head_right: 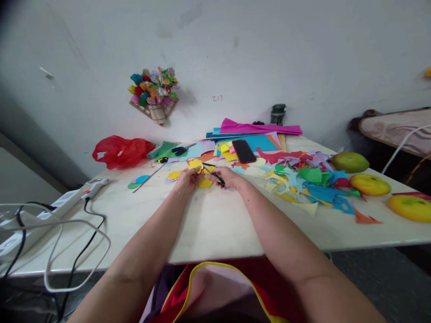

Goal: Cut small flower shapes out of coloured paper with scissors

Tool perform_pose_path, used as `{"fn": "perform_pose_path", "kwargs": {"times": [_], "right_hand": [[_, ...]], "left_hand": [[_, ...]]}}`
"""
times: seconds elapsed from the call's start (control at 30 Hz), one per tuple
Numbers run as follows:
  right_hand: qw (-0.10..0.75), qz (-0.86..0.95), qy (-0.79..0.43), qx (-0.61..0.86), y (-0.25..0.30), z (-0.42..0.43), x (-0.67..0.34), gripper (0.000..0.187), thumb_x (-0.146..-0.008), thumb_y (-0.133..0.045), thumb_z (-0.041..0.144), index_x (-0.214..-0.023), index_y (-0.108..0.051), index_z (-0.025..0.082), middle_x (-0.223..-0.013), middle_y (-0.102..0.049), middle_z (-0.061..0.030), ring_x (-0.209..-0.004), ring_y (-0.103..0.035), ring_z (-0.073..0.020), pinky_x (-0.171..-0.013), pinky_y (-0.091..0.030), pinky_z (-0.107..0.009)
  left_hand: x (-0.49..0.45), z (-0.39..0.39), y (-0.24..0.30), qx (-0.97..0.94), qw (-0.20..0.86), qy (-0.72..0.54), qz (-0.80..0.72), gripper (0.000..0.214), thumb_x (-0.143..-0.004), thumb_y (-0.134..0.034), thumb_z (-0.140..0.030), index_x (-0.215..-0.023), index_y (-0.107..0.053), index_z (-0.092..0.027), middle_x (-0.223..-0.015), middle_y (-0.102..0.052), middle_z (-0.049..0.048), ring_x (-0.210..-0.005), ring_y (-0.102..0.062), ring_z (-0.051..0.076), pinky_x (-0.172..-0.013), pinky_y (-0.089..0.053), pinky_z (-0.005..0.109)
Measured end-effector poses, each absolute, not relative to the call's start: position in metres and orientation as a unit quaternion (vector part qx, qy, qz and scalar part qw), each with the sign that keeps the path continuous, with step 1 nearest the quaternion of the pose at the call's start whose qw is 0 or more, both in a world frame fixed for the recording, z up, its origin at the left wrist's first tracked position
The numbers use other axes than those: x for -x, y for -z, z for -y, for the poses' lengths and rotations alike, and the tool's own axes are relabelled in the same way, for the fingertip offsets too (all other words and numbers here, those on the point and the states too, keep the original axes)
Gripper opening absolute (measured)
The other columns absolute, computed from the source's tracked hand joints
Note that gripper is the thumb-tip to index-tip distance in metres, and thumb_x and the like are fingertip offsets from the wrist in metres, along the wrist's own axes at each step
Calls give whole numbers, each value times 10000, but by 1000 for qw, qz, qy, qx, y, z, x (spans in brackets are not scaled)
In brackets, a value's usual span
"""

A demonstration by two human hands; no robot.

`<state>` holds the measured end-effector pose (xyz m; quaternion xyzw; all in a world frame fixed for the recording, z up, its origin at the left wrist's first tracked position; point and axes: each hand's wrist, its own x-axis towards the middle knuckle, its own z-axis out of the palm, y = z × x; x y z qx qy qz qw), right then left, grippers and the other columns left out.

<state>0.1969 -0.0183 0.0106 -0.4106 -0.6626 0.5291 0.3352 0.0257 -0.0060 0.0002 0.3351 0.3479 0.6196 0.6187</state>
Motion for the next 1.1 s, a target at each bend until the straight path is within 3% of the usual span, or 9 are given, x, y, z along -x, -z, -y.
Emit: {"fn": "perform_pose_path", "kwargs": {"times": [0.57,0.77,1.1], "right_hand": [[337,660,-533,409,-4,11,-197,275,-659,-775,300,-678,-538,162,-430,-471,76,-326,-391,-47,-310,-291,-158],[341,645,-550,406,0,6,-198,239,-707,-733,326,-699,-557,165,-424,-477,68,-321,-395,-58,-303,-300,-166],[334,660,-527,418,-11,18,-198,281,-715,-729,328,-662,-505,165,-443,-501,54,-320,-419,-54,-286,-227,-165]], "left_hand": [[-24,5,-1,-327,612,-629,-352,96,-667,-689,-74,-690,-601,-106,-627,-637,45,-568,-634,120,-593,-571,221],[-23,5,-1,-332,612,-627,-350,90,-672,-680,-80,-684,-597,-112,-627,-629,44,-572,-635,125,-612,-571,228],[-24,5,-1,-338,613,-622,-351,77,-648,-671,-72,-697,-618,-100,-640,-651,56,-567,-638,134,-600,-566,239]]}}
